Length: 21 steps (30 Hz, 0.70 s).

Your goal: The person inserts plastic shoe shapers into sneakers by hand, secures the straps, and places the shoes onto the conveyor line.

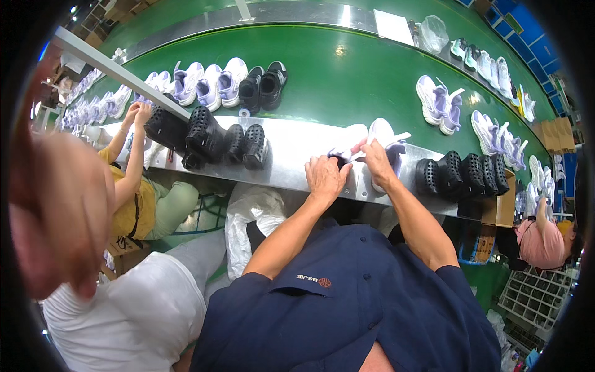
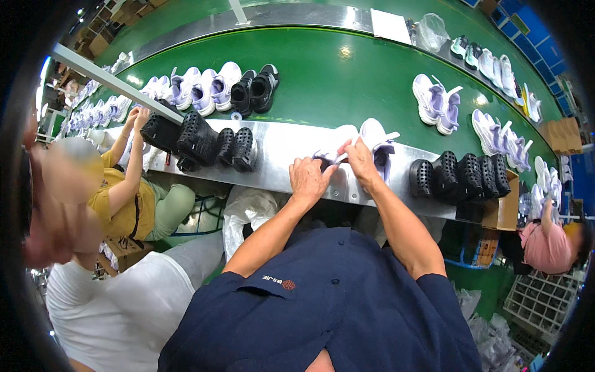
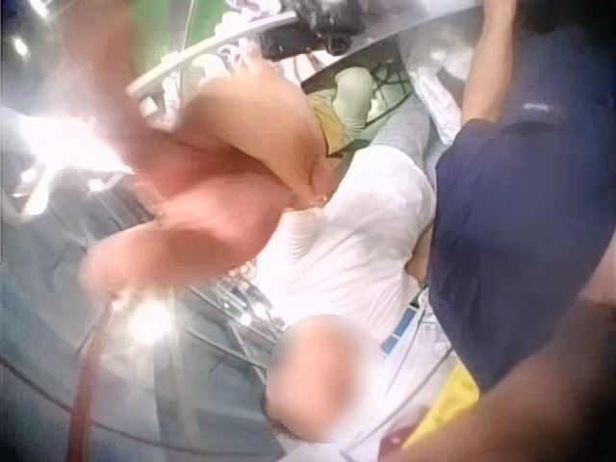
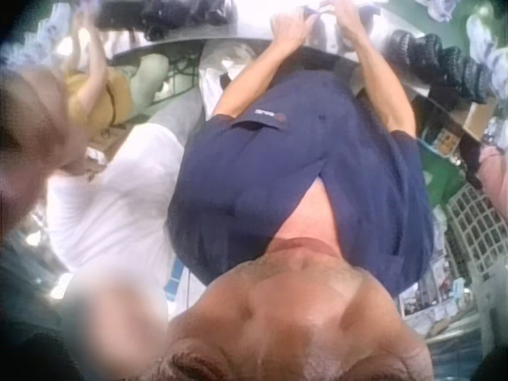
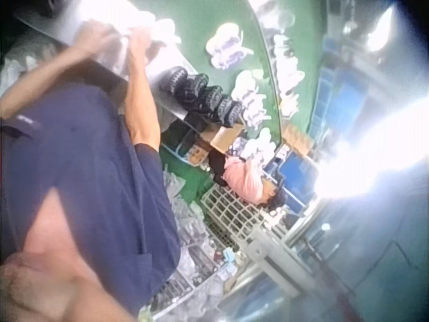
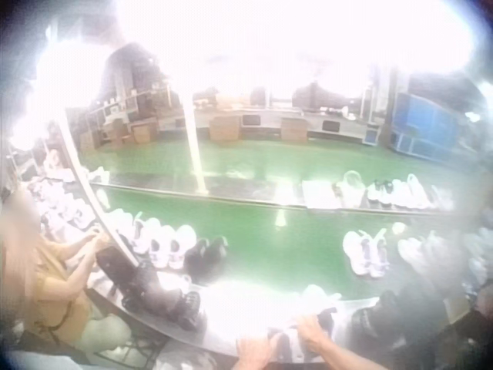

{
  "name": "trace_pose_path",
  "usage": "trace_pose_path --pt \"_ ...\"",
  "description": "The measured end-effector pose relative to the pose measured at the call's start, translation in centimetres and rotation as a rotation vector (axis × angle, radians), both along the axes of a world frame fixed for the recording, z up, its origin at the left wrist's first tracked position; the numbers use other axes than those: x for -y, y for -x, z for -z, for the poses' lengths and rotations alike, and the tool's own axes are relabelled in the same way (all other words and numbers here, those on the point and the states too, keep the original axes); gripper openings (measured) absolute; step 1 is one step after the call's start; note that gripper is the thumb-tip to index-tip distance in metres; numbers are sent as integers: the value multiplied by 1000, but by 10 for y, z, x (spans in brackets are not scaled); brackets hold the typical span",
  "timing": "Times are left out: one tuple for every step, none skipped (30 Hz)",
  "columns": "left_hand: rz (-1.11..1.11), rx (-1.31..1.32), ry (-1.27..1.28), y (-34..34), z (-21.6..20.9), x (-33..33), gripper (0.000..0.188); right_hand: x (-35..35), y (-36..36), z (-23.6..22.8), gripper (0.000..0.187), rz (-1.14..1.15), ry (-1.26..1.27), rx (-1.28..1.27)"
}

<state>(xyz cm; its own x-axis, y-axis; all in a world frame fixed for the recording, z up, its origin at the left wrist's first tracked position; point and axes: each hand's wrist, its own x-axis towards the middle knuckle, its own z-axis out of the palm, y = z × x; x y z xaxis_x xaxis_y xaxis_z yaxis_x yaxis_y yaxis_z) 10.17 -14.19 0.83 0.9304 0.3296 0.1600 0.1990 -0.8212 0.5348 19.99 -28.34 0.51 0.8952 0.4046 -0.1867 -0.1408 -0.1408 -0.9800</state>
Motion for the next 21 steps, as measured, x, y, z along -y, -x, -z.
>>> trace_pose_path --pt "-4 -15 -14 -2 2 1 31 -2 3 1 23 -44 55 49" --pt "-3 -17 -13 -5 6 2 31 -3 7 0 22 -45 -4 22" --pt "-4 28 15 -9 10 1 30 -2 7 0 22 -44 -4 21" --pt "-5 68 41 -9 13 0 29 -3 10 2 21 -35 -49 -11" --pt "-5 63 39 -9 16 -3 29 -3 12 4 20 -25 -95 -43" --pt "25 9 31 -7 19 -8 28 4 13 3 19 -31 -98 -73" --pt "60 -42 23 -7 18 -12 27 10 11 5 19 -26 -100 -75" --pt "107 -134 -18 -5 13 -14 28 15 10 8 19 -67 -40 -26" --pt "112 -135 -21 -6 15 -15 28 19 9 12 19 -108 21 22" --pt "132 -114 -59 -5 17 -16 28 15 8 3 20 -102 -24 -4" --pt "152 -92 -97 -4 19 -17 28 12 7 -2 20 -106 -25 -6" --pt "148 -94 -98 -1 20 -19 28 9 6 -7 22 -134 12 -7" --pt "206 -148 -102 1 15 -21 21 10 3 -10 24 -156 52 -8" --pt "264 -200 -107 2 9 -24 16 12 -4 -15 27 -209 104 -31" --pt "265 -202 -107 4 3 -27 16 14 -7 -19 27 -208 104 -32" --pt "171 11 -64 7 -4 -32 13 15 -11 -27 27 -228 112 -10" --pt "76 222 -20 10 -12 -32 12 17 -12 -34 27 -248 122 9" --pt "102 260 -53 6 -21 -32 13 17 -17 -38 27 -252 94 -3" --pt "88 257 -56 3 -19 -35 13 15 -17 -43 27 -265 93 -4" --pt "135 260 -92 -3 -12 -39 11 12 -21 -46 28 -281 71 -2" --pt "182 262 -128 -6 -6 -43 10 10 -26 -48 28 -298 49 -1"
